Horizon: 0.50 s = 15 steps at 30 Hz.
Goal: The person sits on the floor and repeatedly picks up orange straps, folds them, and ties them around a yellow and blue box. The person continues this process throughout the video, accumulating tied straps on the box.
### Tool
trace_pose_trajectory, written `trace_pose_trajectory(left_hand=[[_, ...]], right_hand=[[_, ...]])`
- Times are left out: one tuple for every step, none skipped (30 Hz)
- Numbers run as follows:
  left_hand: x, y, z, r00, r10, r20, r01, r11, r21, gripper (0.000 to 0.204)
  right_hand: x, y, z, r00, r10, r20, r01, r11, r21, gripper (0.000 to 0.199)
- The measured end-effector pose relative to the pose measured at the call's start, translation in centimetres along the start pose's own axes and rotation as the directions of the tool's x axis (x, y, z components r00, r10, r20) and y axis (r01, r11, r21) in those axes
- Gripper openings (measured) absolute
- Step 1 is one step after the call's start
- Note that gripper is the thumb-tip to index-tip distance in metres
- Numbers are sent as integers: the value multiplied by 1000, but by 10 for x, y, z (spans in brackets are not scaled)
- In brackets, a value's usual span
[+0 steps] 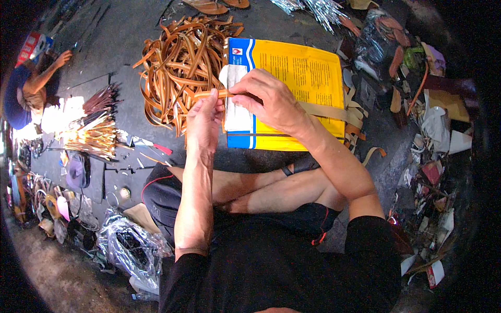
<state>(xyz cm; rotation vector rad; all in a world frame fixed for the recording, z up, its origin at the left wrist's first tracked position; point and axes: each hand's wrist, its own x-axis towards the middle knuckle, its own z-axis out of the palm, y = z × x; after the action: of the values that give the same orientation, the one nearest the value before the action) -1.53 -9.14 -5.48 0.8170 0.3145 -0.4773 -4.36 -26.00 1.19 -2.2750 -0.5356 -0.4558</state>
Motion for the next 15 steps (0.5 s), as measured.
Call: trace_pose_trajectory(left_hand=[[2,0,-3,1000,-1,-9,1,1000,-9,11],[4,0,-6,1000,-3,-16,3,1000,-10,11],[6,-1,-9,1000,-5,-22,5,1000,-10,10],[8,-2,-13,1000,-8,-28,8,1000,-10,10],[12,-2,-18,999,-26,-42,25,999,-25,9],[15,-3,-24,999,-14,-37,13,1000,-18,9],[19,-5,-31,999,-2,-33,2,1000,-12,9],[20,-3,-33,1000,9,-30,-9,1000,-4,8],[20,0,-35,997,3,-72,-2,1000,15,9],[22,1,-39,996,14,-88,-12,1000,21,9],[26,1,-45,994,24,-102,-22,999,26,9],[29,1,-52,992,36,-117,-32,999,31,10],[32,3,-60,986,62,-155,-51,996,78,12],[35,7,-67,985,34,-168,-17,995,100,14],[39,9,-73,985,11,-172,2,997,79,15]], right_hand=[[0,0,0,1000,1,1,-1,1000,1,14],[-1,0,0,1000,2,0,-2,1000,-1,15],[-1,0,0,1000,2,-2,-2,1000,-3,15],[-1,1,0,1000,4,-4,-4,1000,-6,15],[-2,1,0,1000,10,-3,-10,1000,-6,14],[-3,1,0,1000,17,-2,-17,1000,-6,13],[-3,2,0,1000,24,0,-24,1000,-7,12],[-3,2,-1,1000,18,-1,-18,1000,1,12],[-3,2,-2,1000,12,-1,-12,1000,9,12],[-3,2,-2,1000,6,-1,-6,1000,17,12],[-3,2,-3,1000,7,5,-7,1000,11,13],[-3,3,-3,1000,7,11,-7,1000,6,13],[-4,3,-3,1000,7,17,-7,1000,1,14],[-3,3,-3,1000,-1,12,1,1000,0,14],[-2,3,-2,1000,-10,8,10,1000,-1,14]])
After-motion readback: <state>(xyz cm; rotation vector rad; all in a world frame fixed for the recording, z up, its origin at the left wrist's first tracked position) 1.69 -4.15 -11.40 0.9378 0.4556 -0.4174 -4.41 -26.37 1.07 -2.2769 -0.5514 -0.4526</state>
